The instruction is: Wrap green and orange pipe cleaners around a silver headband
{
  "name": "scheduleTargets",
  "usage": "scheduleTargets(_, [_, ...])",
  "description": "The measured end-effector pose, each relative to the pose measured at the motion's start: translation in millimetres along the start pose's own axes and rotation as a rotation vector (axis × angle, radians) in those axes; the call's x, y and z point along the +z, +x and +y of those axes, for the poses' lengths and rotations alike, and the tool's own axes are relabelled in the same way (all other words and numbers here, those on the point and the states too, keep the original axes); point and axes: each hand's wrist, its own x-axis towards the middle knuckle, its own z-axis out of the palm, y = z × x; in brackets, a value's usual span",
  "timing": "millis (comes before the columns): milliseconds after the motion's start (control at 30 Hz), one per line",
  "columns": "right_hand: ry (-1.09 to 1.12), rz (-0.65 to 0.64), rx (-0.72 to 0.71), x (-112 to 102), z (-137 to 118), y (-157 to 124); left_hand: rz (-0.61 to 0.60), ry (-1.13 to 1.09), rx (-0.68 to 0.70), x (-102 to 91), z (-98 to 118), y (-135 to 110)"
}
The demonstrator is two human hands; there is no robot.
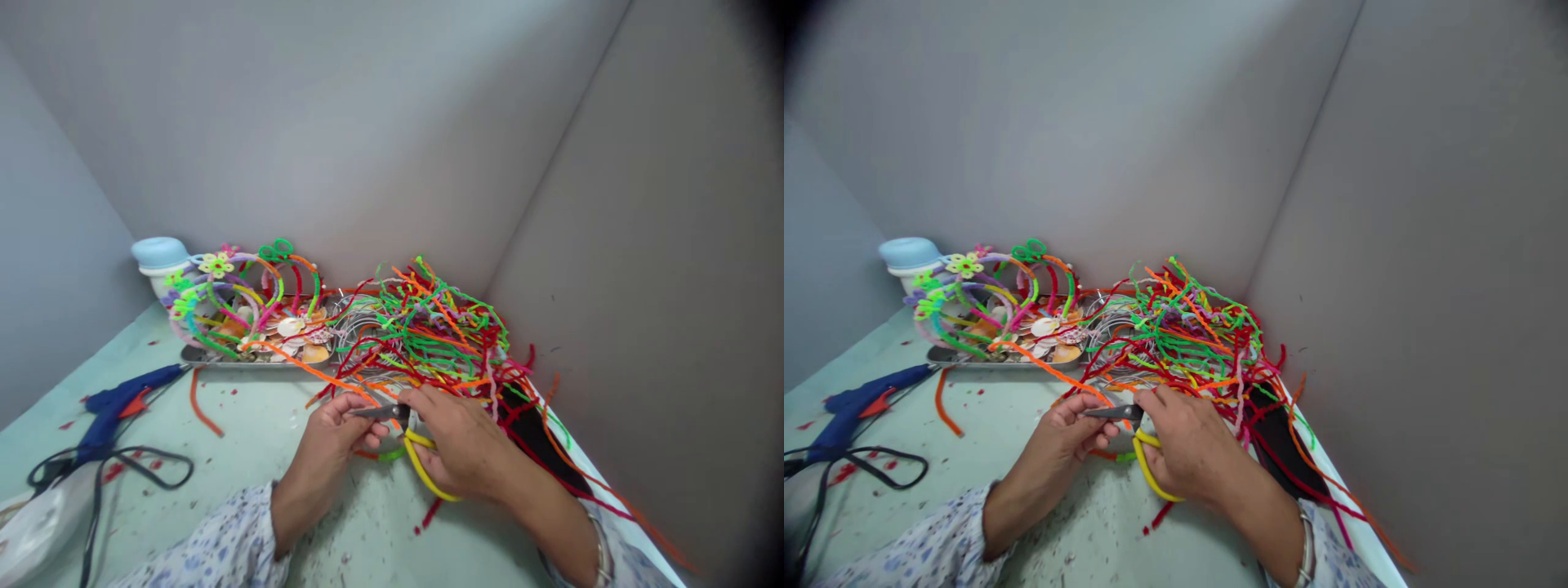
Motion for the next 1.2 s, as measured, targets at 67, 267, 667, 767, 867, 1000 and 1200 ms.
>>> scheduleTargets(67, [-0.011,0.001,-0.002,1,1,0,-0.003,0.023,-0.005,-0.7,0,0])
scheduleTargets(267, [-0.009,-0.007,-0.002,6,1,1,-0.054,0.056,0.001,-1.8,-3,0])
scheduleTargets(667, [-0.018,-0.032,0.006,4,-4,1,-0.056,0.029,0.029,3.4,-1,-3])
scheduleTargets(767, [-0.022,-0.031,-0.001,6,-4,2,-0.054,0.028,0.028,3.1,-1,-3])
scheduleTargets(867, [-0.025,-0.026,-0.007,8,-4,2,-0.053,0.030,0.028,3.0,-1,-2])
scheduleTargets(1000, [-0.033,-0.023,-0.010,9,-3,2,-0.057,0.028,0.029,2.9,0,-3])
scheduleTargets(1200, [-0.039,-0.018,-0.016,12,-2,3,-0.066,0.029,0.051,2.2,0,-4])
